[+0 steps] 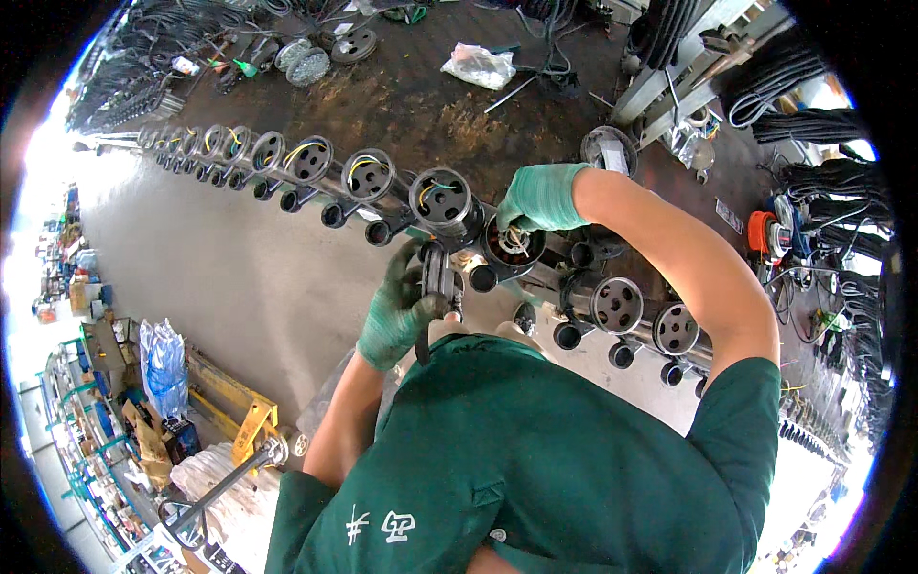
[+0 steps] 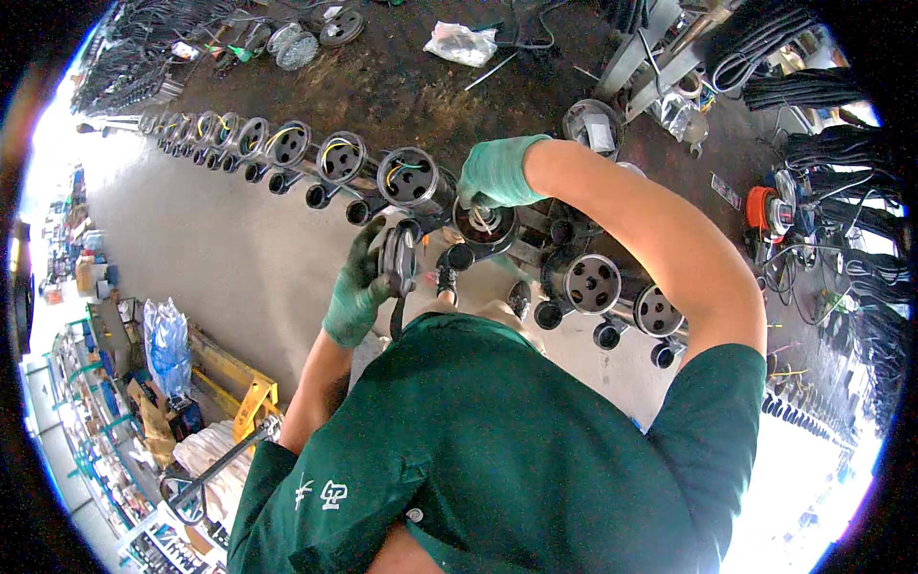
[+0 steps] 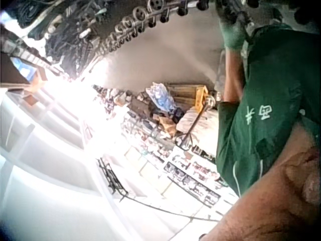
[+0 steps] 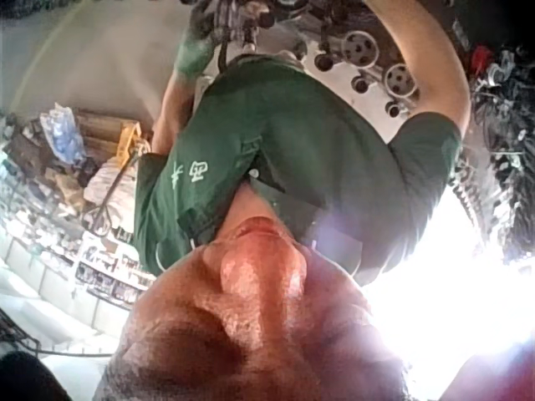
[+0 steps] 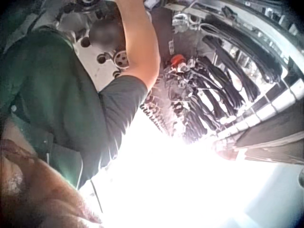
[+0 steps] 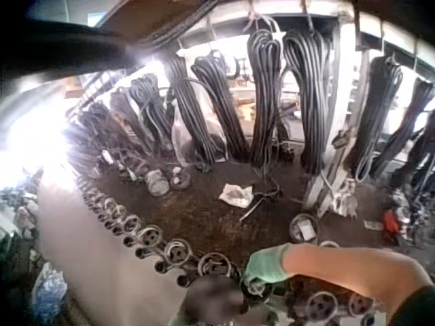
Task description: The person inserts small circular metal discs into cylindrical metal housings arranged on a workbench. They pick up the discs from a blue bin and place them into the housings one by one, occasionally adjusting the position of the components. The person wears green gloves throughout the process.
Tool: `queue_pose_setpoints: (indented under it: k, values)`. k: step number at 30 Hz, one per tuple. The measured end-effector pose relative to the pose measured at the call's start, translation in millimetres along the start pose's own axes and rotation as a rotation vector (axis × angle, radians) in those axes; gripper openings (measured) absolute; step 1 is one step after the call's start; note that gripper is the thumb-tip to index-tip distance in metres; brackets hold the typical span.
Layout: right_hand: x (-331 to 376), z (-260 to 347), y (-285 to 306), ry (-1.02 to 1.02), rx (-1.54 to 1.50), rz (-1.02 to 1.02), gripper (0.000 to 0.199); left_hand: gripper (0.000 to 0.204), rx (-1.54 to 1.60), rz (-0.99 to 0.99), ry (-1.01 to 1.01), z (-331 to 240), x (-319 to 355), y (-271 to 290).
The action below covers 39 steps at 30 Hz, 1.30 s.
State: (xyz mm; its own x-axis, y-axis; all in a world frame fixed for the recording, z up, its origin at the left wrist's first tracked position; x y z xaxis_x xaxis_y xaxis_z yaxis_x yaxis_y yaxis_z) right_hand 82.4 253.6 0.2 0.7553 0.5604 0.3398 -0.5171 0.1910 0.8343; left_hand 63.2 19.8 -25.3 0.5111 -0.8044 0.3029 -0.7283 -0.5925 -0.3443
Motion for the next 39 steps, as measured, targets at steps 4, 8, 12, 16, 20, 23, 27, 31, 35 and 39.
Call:
queue_pose_setpoints:
  k: [4,8,12,16,20,23,27,31,35,39]
  values:
    - [8,6,12,-0.074,0.076,0.077,0.029,0.103,0.081,-0.009,-0.078,9,-17,-14]
    - [9,4,7,-0.041,0.026,-0.008,0.026,0.091,0.198,0.067,-0.01,18,-28,-23]
    - [13,-8,2,0.088,-0.014,-0.312,0.025,0.081,0.243,0.086,0.112,15,-34,-36]
    - [13,-26,-14,-0.075,-0.324,-0.406,0.028,0.076,0.226,0.098,0.096,13,-40,-40]
    - [17,-28,-21,-0.126,-0.421,-0.477,0.025,0.077,0.242,0.128,0.065,22,-50,-37]
    - [17,-28,-22,-0.189,-0.503,-0.462,0.025,0.08,0.23,0.103,0.075,20,-52,-38]
    - [17,-23,-16,-0.19,-0.441,-0.473,0.026,0.086,0.118,0.097,-0.001,19,-60,-34]
    - [13,-26,-18,-0.206,-0.39,-0.492,0.026,0.094,-0.054,0.096,-0.078,16,-68,-35]
    - [12,-30,-20,-0.167,-0.42,-0.533,0.024,0.103,-0.297,-0.013,-0.1,7,-68,-50]
    - [11,-39,-23,-0.208,-0.446,-0.475,0.04,0.106,-0.88,-0.123,-0.272,-10,-82,-62]
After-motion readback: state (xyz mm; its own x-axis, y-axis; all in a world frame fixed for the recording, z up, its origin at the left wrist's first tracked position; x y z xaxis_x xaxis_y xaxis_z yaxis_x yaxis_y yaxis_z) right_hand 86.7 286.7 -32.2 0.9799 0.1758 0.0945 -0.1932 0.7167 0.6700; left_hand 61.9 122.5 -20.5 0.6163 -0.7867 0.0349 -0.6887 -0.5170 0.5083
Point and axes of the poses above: each hand's wrist, its own x-axis away from the middle knuckle, its own y-axis out of the back of the hand, z = x × y, the point moved 7 cm from there along -x, towards the middle knuckle, and after that the axes turned 3 degrees about y, right-handed, at the moved point
